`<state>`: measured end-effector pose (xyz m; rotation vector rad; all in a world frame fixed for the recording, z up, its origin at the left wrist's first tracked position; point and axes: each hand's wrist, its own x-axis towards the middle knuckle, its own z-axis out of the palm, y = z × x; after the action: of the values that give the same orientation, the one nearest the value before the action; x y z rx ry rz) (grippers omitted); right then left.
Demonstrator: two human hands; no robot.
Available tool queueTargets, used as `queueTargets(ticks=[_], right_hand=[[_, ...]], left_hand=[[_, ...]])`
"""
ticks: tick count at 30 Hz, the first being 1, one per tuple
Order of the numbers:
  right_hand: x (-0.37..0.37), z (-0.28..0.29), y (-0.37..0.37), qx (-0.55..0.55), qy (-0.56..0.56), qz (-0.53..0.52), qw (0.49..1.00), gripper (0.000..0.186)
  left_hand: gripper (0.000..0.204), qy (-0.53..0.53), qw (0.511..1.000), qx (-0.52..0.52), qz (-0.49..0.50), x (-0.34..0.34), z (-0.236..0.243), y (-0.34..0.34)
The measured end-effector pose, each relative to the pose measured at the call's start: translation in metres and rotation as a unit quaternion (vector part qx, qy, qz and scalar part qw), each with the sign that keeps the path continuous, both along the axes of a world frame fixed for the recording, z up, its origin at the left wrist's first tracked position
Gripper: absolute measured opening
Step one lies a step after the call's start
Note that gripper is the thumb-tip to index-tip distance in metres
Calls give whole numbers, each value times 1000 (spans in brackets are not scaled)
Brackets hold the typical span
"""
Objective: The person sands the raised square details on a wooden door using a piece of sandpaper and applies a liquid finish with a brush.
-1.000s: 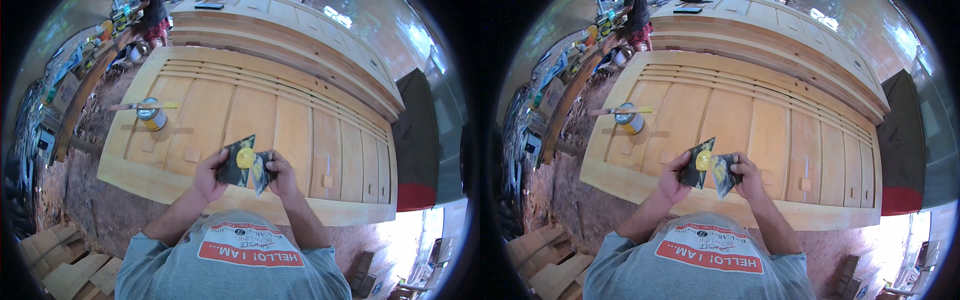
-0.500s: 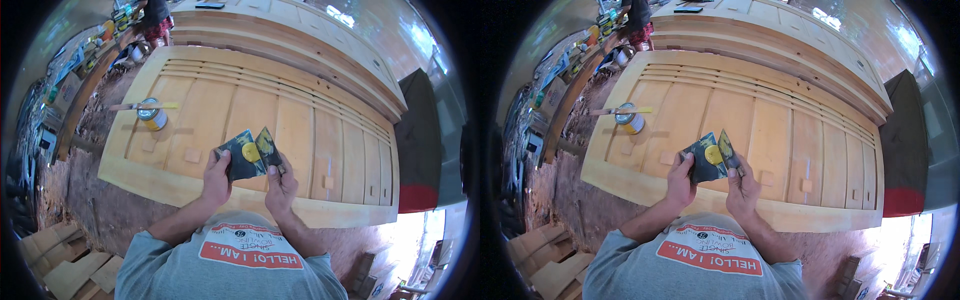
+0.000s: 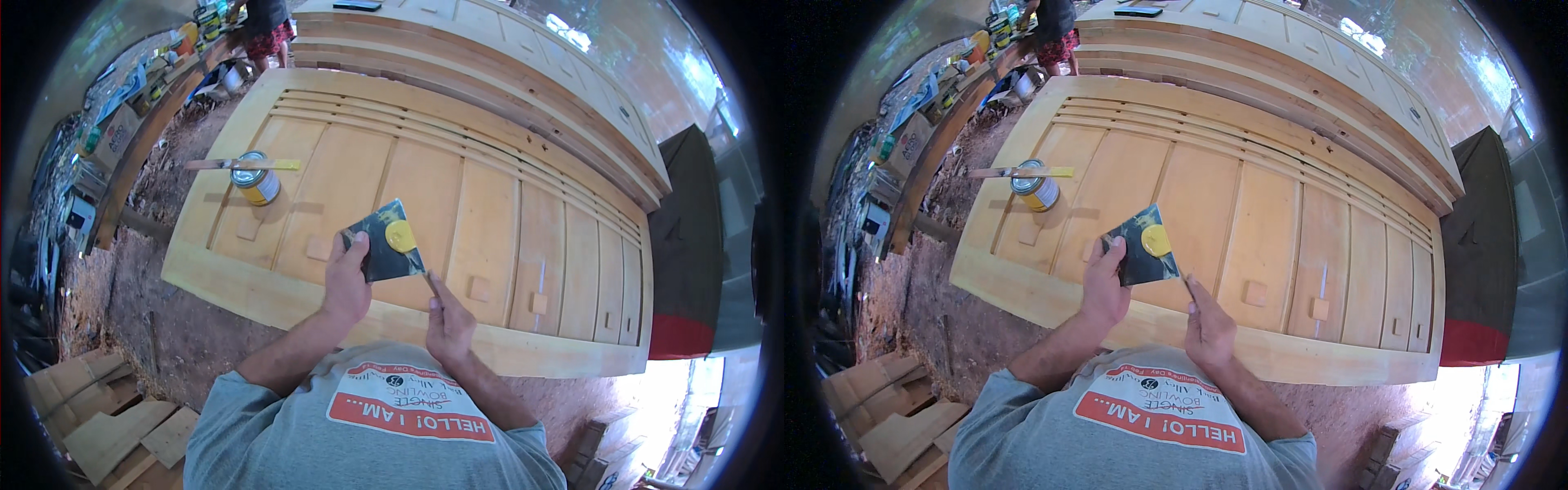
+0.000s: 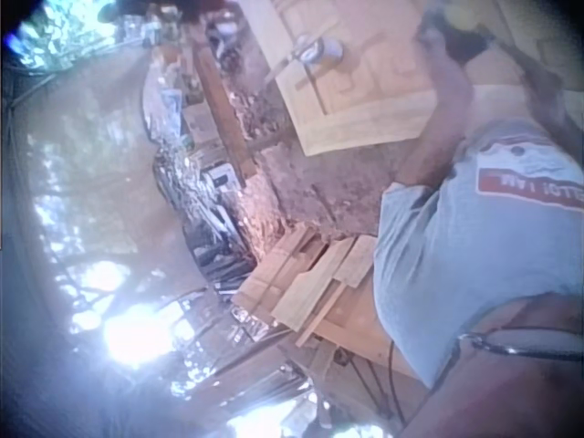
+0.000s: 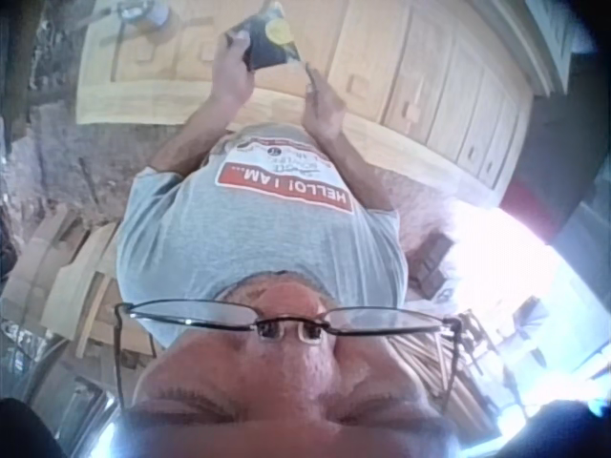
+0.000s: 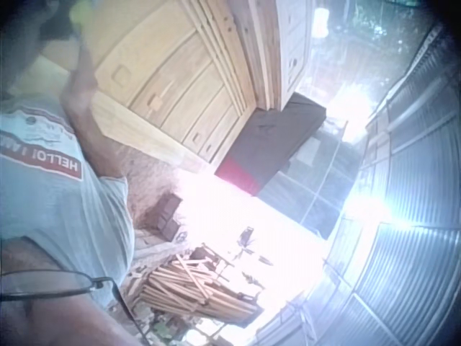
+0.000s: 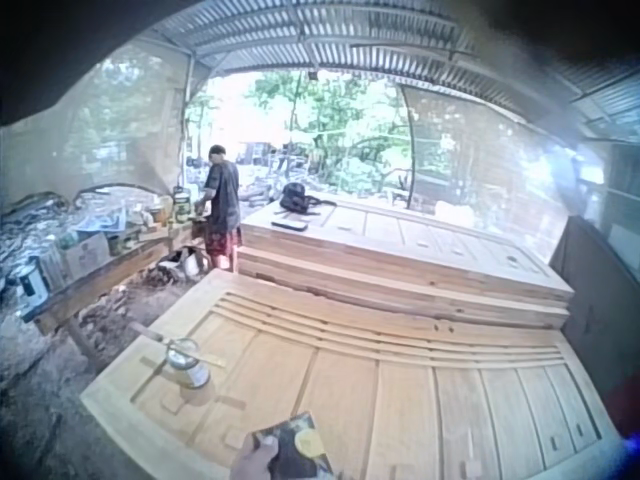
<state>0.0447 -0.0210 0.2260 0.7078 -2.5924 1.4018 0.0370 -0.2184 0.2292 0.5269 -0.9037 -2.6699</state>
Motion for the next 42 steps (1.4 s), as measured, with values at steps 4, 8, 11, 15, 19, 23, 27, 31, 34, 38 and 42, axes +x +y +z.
queueTargets(ticks=[4, 8, 11, 15, 19, 23, 27, 31, 34, 38, 42], right_hand=[[-15, 6, 3, -69, 11, -91, 993, 37], [-19, 22, -13, -128, 25, -91, 987, 37], [-15, 26, -25, -148, 96, -68, 982, 37], [-4, 21, -23, -105, 46, -11, 993, 35], [0, 18, -16, -71, 6, 9, 997, 35], [0, 7, -11, -34, 59, 15, 998, 37], [1, -12, -1, -1, 64, 17, 998, 40], [-1, -5, 14, 89, -98, -61, 989, 38], [-27, 0, 31, -13, 160, -33, 987, 36], [-39, 45, 31, 94, 283, 71, 952, 35], [-43, 69, 17, 143, 316, 128, 929, 37]], left_hand=[[18, 10, 1000, -6, 0, 1, 0, -1], [18, -24, 1000, -13, -5, 4, -6, 11], [16, -16, 1000, -8, -2, 2, -5, 19], [15, -12, 1000, -24, 17, 0, -12, 20], [15, -22, 999, -16, 22, 1, -4, 16], [15, -14, 999, -39, 12, -1, -2, 9], [14, -12, 999, -43, 16, -4, -2, 4], [16, 42, 996, -67, 35, -8, -6, -8], [20, 26, 994, -108, 24, -9, 1, -4], [23, 14, 993, -111, 25, -7, -8, -2], [22, 19, 985, -171, 30, -5, -19, 2]])
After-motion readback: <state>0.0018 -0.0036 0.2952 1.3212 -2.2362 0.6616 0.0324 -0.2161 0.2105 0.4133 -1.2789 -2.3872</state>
